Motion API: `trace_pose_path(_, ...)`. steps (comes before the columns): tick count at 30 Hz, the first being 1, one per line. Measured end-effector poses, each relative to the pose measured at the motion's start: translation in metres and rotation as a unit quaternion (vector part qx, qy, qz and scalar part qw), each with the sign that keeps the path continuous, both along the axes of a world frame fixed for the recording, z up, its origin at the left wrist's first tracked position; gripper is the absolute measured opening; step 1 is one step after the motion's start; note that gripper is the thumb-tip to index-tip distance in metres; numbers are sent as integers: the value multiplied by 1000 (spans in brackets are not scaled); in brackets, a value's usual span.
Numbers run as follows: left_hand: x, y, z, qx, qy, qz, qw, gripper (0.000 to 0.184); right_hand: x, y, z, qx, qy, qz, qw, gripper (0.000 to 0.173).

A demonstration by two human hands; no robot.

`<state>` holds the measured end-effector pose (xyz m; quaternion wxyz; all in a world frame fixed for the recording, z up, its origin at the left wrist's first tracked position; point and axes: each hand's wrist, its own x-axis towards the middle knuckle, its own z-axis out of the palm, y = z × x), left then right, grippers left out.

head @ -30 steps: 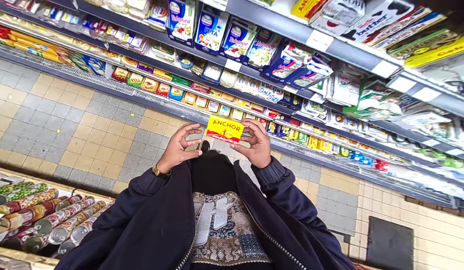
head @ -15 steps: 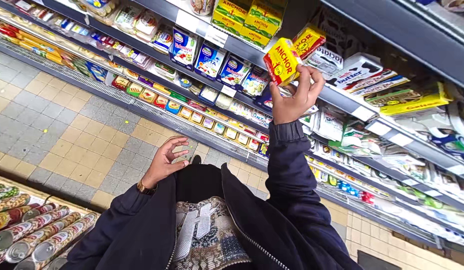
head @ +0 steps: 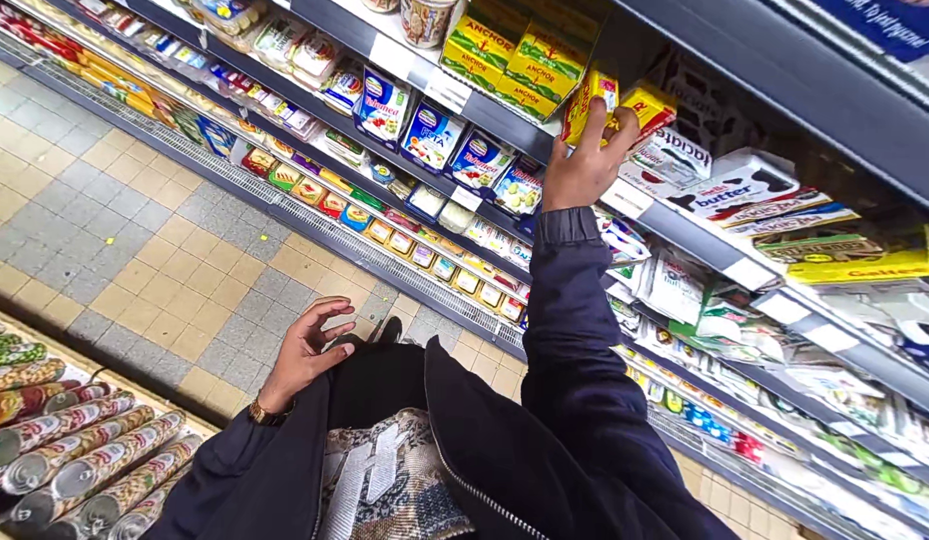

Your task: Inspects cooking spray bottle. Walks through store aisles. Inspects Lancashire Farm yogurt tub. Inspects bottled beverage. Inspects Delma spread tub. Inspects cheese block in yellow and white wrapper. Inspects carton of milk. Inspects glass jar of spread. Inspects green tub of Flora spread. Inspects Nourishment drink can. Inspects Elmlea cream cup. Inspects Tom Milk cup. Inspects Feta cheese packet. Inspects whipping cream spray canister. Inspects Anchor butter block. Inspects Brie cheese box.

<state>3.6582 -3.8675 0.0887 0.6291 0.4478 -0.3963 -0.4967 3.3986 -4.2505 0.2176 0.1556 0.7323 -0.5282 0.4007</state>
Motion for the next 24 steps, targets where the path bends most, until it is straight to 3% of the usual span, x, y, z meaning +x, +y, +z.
trace_pose_path(15, 13, 18, 5, 0, -7, 14, 1000, 61, 10, -17, -3, 102, -27, -9, 994, 58)
trace_pose_path(24, 54, 36, 8, -21, 2, -3, 1000, 58, 19, -2, -3, 114, -26, -31, 993, 53)
